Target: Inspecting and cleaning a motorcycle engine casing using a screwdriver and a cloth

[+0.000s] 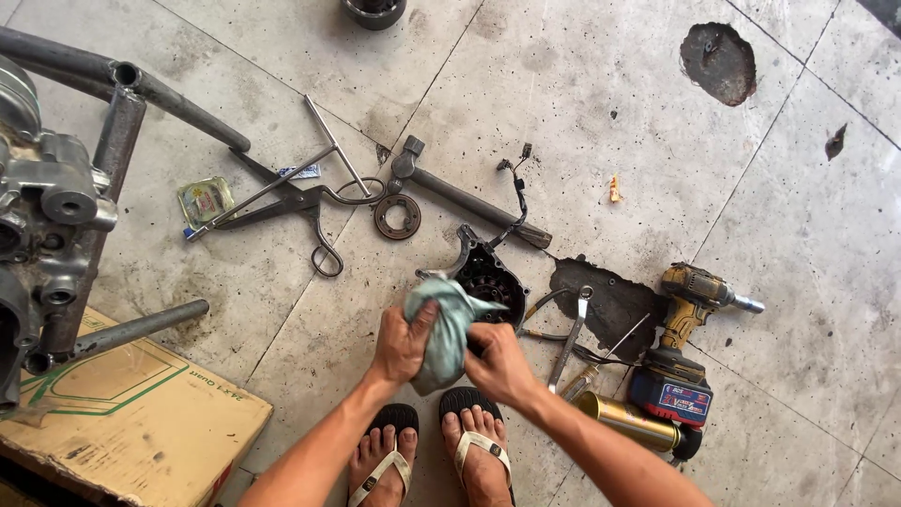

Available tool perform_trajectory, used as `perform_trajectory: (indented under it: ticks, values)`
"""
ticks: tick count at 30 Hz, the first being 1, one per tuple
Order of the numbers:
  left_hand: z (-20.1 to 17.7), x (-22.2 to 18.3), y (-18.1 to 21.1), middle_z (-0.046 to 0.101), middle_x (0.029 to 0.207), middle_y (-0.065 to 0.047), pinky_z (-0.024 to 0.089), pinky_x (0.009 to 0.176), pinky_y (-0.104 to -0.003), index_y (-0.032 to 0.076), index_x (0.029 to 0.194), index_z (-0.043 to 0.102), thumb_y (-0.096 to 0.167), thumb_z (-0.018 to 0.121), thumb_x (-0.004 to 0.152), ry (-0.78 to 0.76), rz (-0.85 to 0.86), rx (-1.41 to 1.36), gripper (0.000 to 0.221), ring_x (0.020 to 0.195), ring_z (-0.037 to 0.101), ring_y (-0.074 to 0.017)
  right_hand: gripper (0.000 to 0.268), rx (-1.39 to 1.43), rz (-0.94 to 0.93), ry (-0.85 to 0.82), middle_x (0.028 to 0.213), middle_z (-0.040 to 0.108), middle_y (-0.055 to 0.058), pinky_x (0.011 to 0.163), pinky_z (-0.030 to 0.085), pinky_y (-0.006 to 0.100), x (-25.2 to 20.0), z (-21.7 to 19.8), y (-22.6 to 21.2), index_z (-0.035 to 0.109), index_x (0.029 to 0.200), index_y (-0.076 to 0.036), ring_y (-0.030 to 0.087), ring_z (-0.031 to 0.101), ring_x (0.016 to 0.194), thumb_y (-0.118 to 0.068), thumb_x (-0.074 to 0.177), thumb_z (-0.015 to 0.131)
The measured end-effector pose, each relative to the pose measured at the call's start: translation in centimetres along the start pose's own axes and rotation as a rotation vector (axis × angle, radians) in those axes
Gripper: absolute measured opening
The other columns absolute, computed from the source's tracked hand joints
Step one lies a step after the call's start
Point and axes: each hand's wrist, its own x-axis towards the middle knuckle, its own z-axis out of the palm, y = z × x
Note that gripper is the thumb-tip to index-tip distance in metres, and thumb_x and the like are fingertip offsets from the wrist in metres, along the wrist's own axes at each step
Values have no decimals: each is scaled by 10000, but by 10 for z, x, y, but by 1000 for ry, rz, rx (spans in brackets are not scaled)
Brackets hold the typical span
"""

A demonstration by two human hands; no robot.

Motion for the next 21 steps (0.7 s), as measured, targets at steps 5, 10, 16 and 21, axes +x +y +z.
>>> perform_trajectory:
  ticks: [5,10,16,21]
  values:
    - [-13,11,-7,537,547,27,421,486,-240,131,782,654,511,546,1022,198,-186,-306,462,478,477,-97,143,140,-145,303,560,616,69,474,441,290,-10,4,-20,735,798,-86,139,509,484,-65,899,637]
    - [-99,39,-79,597,1328,-300,471,973,-613,64,1418,430,488,470,1008,468,-333,425,591,1168,610,-485,229,-182,-112,388,825,734,249,654,557,497,-4,-57,-4,708,1134,19,401,709,715,-95,982,579]
    - [-79,29,-8,556,1320,-316,466,993,-604,75,1492,361,432,537,943,416,-7,924,677,1146,615,-485,202,-460,-53,294,889,726,162,731,582,458,17,-92,22,704,1132,-82,391,721,829,-98,955,608]
    - [-35,45,-41,583,1312,-291,491,1009,-592,50,1419,497,420,582,973,-33,35,755,585,1193,616,-455,240,-406,-27,297,939,736,191,750,585,484,21,-77,30,695,1172,-44,396,729,861,-74,952,604]
